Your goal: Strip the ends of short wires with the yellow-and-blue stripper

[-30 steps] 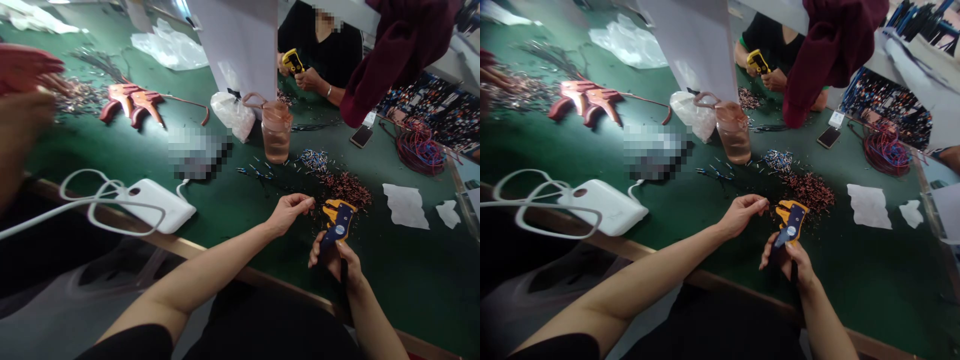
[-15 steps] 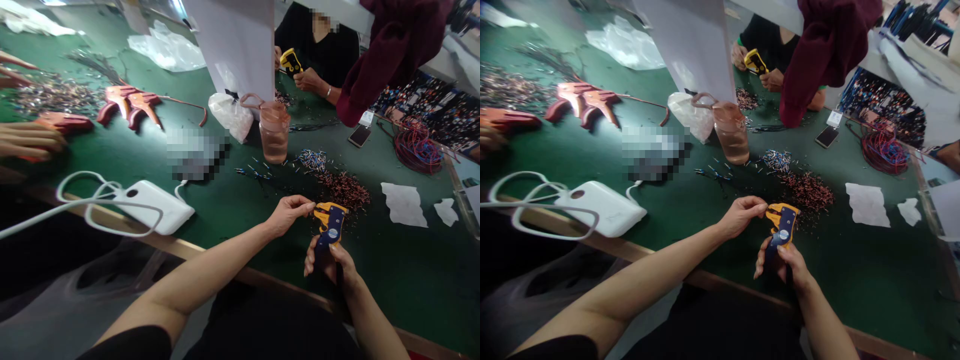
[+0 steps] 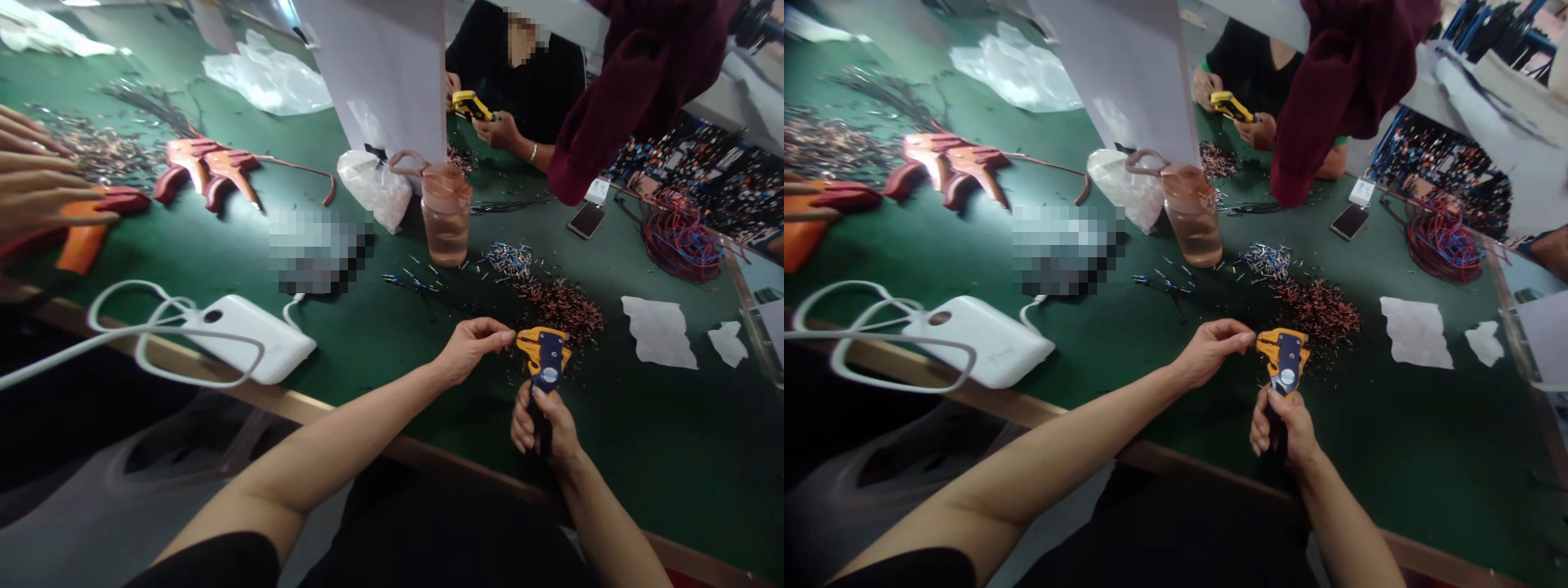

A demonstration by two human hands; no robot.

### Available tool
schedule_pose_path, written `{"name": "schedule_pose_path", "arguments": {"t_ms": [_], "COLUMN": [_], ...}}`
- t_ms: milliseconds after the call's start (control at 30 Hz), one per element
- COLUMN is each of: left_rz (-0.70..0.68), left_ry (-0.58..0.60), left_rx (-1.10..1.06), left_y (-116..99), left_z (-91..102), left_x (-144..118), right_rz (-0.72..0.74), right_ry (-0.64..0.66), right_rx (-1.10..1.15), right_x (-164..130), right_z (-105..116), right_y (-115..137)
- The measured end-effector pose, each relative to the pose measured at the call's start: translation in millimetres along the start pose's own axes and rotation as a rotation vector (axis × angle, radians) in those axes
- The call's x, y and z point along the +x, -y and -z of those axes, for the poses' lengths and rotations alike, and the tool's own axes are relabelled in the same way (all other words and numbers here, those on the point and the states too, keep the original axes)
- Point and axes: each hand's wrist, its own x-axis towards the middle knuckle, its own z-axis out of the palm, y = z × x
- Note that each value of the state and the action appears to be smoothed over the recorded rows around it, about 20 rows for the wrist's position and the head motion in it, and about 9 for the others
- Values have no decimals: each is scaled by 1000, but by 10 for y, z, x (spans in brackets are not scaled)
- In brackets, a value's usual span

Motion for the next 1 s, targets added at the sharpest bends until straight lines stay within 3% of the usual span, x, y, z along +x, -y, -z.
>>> {"name": "schedule_pose_path", "arguments": {"t_ms": [233, 467, 767, 1000], "left_rz": [-6, 1, 76, 119], "left_ry": [-69, -118, 14, 144], "left_rx": [21, 84, 62, 18], "left_y": [-8, 15, 65, 82], "left_z": [6, -43, -150, -175], "left_x": [25, 5, -133, -199], "right_rz": [173, 290, 283, 308], "right_ry": [-102, -274, -425, -445], "right_rx": [-52, -480, -692, -746], "right_x": [30, 40, 94, 109], "right_z": [-22, 37, -16, -61], "right_y": [76, -3, -6, 7]}}
